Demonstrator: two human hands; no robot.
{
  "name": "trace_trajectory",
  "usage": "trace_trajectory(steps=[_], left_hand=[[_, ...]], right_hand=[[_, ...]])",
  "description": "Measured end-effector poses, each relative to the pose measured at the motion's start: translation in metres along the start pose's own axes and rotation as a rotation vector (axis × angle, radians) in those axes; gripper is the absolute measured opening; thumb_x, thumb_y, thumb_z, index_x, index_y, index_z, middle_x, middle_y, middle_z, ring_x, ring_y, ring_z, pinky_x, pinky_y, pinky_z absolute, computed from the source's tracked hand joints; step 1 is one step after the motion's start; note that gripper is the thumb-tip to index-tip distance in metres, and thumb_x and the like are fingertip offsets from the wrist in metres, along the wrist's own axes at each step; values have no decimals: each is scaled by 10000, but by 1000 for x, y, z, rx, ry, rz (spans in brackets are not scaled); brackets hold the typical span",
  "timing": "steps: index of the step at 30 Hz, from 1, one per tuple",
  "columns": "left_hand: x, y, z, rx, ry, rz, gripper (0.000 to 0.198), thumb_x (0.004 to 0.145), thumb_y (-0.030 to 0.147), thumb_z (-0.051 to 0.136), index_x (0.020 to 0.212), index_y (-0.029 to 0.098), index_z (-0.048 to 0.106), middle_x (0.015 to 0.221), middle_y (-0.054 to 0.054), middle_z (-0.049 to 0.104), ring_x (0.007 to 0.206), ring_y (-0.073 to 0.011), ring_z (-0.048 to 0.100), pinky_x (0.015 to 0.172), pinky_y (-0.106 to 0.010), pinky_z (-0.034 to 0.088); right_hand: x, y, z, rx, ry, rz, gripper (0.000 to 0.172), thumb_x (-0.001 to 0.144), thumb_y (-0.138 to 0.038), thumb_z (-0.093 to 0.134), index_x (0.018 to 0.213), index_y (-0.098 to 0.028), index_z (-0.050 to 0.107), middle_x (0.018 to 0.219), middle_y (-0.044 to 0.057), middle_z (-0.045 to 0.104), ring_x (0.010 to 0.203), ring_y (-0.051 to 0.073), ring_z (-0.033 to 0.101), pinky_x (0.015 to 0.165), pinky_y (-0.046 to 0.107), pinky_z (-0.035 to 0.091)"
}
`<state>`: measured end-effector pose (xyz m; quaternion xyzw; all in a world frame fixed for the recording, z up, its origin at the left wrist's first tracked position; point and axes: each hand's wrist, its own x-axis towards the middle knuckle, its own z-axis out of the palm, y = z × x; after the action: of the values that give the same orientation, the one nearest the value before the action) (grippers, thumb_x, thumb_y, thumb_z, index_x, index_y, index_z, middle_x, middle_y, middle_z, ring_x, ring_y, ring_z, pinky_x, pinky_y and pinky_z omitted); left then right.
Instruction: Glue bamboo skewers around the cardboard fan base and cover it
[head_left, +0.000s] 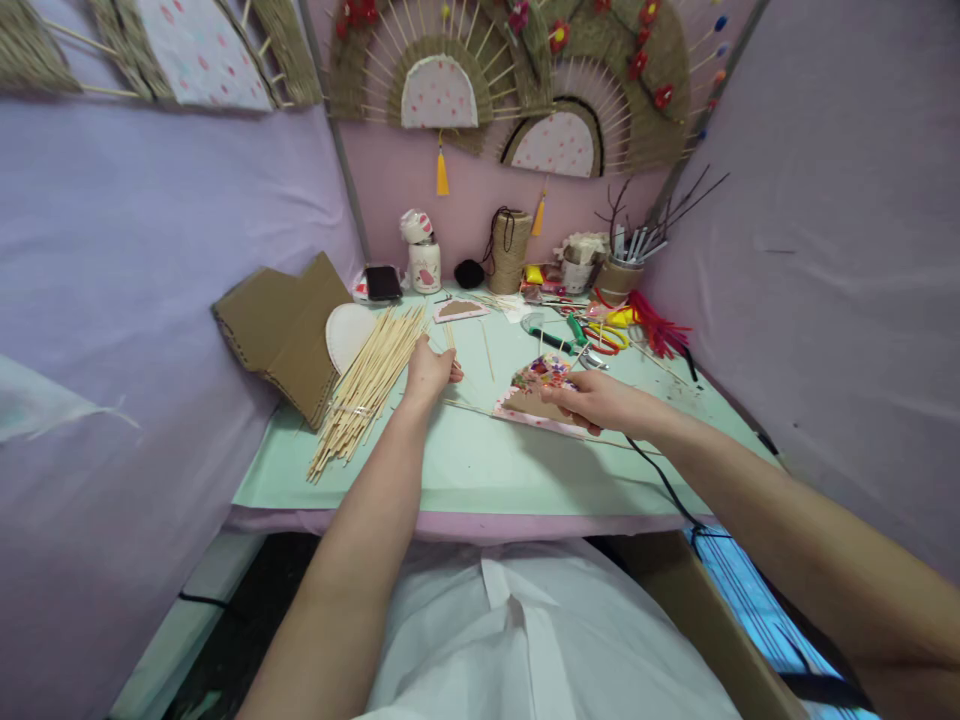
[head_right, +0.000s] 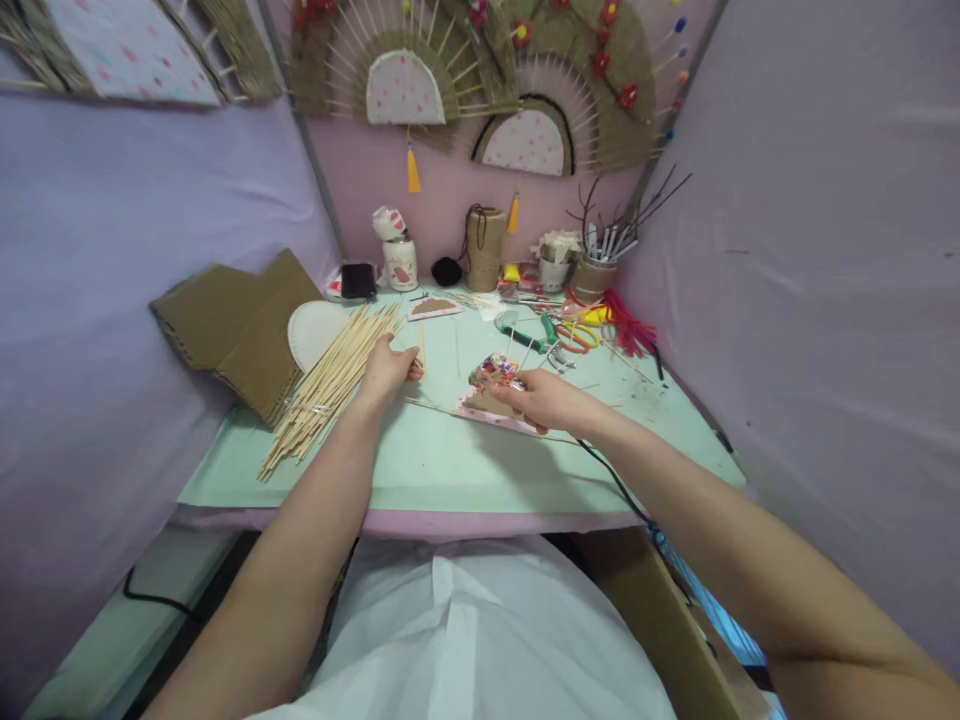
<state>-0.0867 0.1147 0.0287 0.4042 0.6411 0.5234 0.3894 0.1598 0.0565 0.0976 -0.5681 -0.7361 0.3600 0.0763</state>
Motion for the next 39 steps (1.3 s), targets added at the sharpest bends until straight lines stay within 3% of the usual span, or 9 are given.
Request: trace_trajectory(steps=[4,8,12,15,18,21,24,33,39], left_hand=[[0,-1,1,27,11,0,666,892,122,573,1479,58,265,564,34,614,460,-102,605,562,-213,537],[1,-1,2,55,15,7,651,886,121,582,1465,64,290,566,37,616,446,-101,600,559,-216,538],[0,0,5,60,10,27,682,877,86,565,1477,55,242,537,59,594,428,-99,588,525,-199,523],[-1,1,7,50,-4,52,740,861,70,568,1491,64,179,529,73,589,411,-97,572,495,-190,510],[-2,2,8,71,-21,83,714,848,76,578,1470,97,227,540,77,594,425,-101,587,495,-190,512],[-3,4,10,124,-45,99,408,843,114,586,1241,107,496,535,56,593,439,-103,591,493,-189,502],[-3,5,11,161,-67,116,118,838,164,587,952,132,588,533,35,596,446,-107,588,493,-195,489],[-2,-1,6,299,-94,259,135,797,295,613,759,166,622,616,-4,682,448,-106,556,510,-219,424],[-9,-2,8,376,-131,311,177,828,322,565,755,173,628,659,-17,717,457,-107,551,554,-237,443]], right_hand=[[-25,12,-6,39,127,2,471,865,-654,494,696,-214,481,509,-30,511,443,106,463,452,233,362],[-52,45,-16,54,257,28,492,861,-680,453,685,-221,474,481,-31,490,446,116,454,449,240,362],[-76,94,-35,-138,575,208,488,864,-655,419,806,-202,590,521,-2,528,478,159,502,468,266,379],[-92,131,-52,-290,720,352,437,860,-545,470,971,-162,650,648,65,612,590,217,563,517,290,369],[-104,165,-59,-397,727,415,370,856,-429,503,1024,-144,669,807,123,671,713,255,613,579,300,384],[-104,193,-54,-459,656,408,315,860,-341,520,1045,-141,677,891,138,681,797,258,633,646,301,417],[-95,213,-42,-503,611,400,361,870,-381,551,1138,-162,653,980,146,668,880,276,635,711,323,443],[-59,231,-37,-523,646,373,390,841,-298,581,1205,-165,625,1100,182,661,973,321,634,736,377,470],[-70,198,-42,-443,820,203,380,841,-287,568,1160,-92,638,1064,288,656,1003,409,618,801,512,458]])
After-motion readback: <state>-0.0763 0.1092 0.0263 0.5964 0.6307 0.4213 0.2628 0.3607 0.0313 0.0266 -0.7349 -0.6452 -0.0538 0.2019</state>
